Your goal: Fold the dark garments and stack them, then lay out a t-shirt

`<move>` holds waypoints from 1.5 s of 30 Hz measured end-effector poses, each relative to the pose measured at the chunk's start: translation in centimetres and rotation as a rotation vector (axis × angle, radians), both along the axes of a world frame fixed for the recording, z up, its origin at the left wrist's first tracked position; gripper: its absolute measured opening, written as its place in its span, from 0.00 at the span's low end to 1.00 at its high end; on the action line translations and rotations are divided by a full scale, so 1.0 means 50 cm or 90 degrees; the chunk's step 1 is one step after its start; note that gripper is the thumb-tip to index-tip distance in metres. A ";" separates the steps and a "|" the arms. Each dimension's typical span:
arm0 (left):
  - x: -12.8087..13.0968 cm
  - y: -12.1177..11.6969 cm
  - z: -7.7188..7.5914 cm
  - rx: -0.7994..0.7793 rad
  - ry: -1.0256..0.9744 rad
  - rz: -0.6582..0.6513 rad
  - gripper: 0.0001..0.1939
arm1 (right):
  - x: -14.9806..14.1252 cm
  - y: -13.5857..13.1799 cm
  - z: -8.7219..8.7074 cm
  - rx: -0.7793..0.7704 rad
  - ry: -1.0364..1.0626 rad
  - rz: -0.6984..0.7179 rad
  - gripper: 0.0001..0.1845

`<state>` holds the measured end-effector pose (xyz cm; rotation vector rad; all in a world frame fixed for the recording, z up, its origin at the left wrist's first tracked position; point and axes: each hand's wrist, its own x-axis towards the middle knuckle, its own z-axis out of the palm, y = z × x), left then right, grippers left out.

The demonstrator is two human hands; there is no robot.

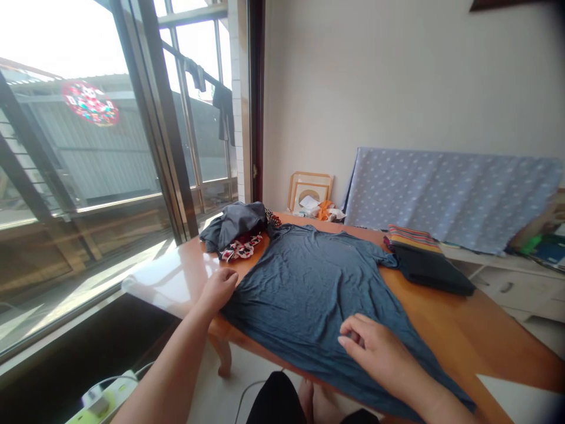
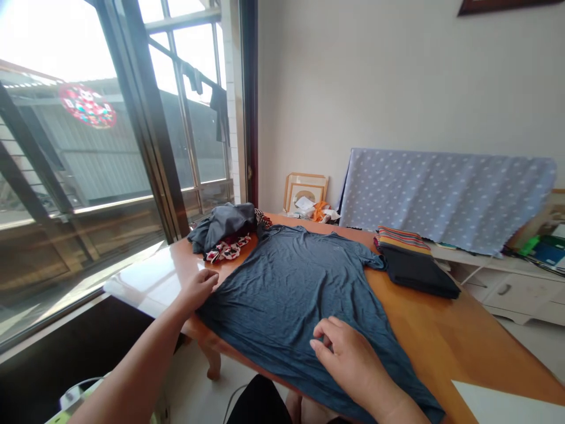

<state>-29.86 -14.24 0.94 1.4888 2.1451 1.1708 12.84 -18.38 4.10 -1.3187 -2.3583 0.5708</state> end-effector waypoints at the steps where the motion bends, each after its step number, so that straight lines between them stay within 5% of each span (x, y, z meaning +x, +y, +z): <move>1: 0.000 -0.013 0.001 -0.004 0.012 -0.003 0.15 | -0.008 -0.013 -0.001 0.003 -0.002 0.009 0.06; 6: 0.000 -0.061 0.008 -0.047 0.050 0.012 0.16 | -0.040 -0.057 -0.015 0.042 -0.029 0.020 0.05; 17: 0.108 -0.165 0.044 0.025 0.184 -0.224 0.17 | -0.064 -0.054 -0.042 0.038 -0.025 -0.040 0.06; 21: 0.133 -0.176 0.038 0.008 0.211 -0.243 0.18 | -0.071 -0.056 -0.030 0.070 0.010 -0.048 0.06; 29: 0.087 -0.177 0.005 0.055 0.237 -0.172 0.15 | -0.067 -0.098 -0.001 0.081 0.010 0.027 0.07; 37: 0.040 -0.181 -0.007 -0.004 0.188 0.077 0.13 | -0.058 -0.086 -0.035 0.032 0.002 0.018 0.07; 45: 0.045 -0.182 0.002 -0.057 0.198 0.088 0.15 | -0.058 -0.073 -0.043 0.002 0.015 0.016 0.07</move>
